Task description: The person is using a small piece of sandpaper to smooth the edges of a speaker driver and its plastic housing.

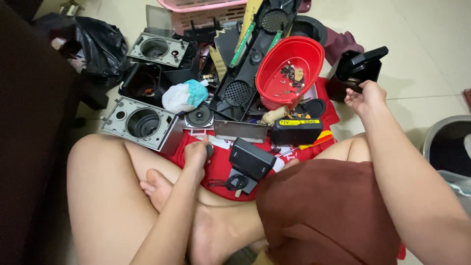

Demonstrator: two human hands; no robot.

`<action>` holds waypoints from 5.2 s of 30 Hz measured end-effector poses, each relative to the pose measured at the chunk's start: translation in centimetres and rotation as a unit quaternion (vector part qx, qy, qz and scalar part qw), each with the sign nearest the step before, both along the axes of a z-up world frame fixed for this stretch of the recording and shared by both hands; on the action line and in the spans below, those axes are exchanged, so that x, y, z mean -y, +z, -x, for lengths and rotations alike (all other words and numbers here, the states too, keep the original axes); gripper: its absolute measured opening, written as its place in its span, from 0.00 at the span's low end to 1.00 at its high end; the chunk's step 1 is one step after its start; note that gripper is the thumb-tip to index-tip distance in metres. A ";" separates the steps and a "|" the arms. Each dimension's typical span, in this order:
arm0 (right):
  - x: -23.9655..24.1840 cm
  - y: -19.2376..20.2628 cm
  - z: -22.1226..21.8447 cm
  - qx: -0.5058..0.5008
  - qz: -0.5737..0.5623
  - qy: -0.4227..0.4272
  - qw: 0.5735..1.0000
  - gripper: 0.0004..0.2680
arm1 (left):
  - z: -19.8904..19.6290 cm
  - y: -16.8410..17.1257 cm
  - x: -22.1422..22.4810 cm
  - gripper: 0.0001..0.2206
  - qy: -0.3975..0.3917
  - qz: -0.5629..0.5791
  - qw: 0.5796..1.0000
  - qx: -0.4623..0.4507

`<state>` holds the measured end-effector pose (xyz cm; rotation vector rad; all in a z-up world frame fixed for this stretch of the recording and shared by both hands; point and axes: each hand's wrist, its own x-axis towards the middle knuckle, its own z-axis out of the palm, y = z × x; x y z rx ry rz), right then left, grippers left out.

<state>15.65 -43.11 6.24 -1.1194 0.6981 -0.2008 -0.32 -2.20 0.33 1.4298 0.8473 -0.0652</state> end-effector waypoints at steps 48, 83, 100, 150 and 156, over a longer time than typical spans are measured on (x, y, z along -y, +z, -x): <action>-18.8 9.1 28.9 -0.024 0.738 0.432 0.518 0.12 | 9.9 8.1 -2.1 0.12 0.013 0.035 0.964 0.262; -28.9 15.3 29.0 -0.196 0.721 0.559 0.359 0.17 | 9.7 9.4 -3.7 0.11 0.042 0.135 0.969 0.204; -28.4 10.1 30.6 0.126 0.550 0.482 0.670 0.14 | 11.1 6.1 -0.4 0.11 -0.080 0.164 0.912 0.367; -25.5 6.8 28.6 0.019 0.584 0.565 0.583 0.11 | 8.8 7.6 -6.2 0.11 0.169 -0.136 0.914 0.343; -25.2 6.8 28.8 0.026 0.590 0.559 0.583 0.11 | 9.6 7.1 -3.8 0.11 0.025 -0.137 0.927 0.348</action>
